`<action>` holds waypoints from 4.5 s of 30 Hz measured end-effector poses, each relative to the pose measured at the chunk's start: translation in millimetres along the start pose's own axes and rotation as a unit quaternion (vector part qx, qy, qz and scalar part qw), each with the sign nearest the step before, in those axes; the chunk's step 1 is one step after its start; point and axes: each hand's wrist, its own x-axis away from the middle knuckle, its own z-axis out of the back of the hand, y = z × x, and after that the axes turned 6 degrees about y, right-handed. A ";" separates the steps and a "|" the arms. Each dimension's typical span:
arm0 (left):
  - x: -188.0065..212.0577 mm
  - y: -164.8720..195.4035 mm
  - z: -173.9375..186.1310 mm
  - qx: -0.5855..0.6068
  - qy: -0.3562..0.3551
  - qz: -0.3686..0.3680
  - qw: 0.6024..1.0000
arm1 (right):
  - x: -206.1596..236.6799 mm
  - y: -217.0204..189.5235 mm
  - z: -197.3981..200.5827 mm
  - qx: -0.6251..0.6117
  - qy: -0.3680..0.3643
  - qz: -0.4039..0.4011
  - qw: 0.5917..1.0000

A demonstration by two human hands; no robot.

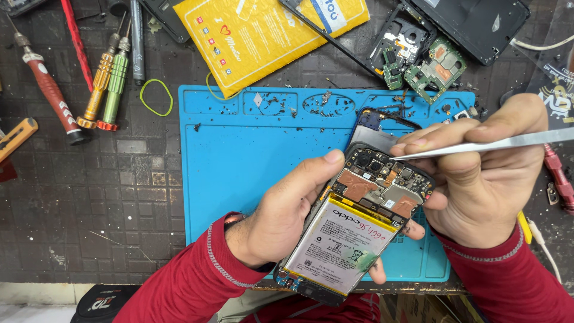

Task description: The person pries open the back of a smartphone using a yellow pry tool, working around the exposed battery and internal components. They attach a charging cable to test the phone, then use metal tweezers to work on the internals and finally lift the battery out of the phone body.

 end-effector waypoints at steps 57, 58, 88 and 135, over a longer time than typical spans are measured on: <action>-2.2 -7.5 5.9 -0.051 0.032 -0.046 0.997 | 1.7 -11.0 -12.1 0.169 -0.031 0.184 0.968; -2.1 -7.5 6.4 -0.049 0.033 -0.045 0.997 | 2.1 -10.5 -12.5 0.175 -0.031 0.187 0.966; -5.0 -11.8 8.1 -0.019 0.033 -0.035 0.999 | -3.5 -2.7 -2.0 0.306 -0.083 0.278 0.907; -4.5 -3.6 -3.4 -0.034 0.011 -0.114 0.993 | 5.2 7.5 5.2 0.135 0.101 0.165 0.972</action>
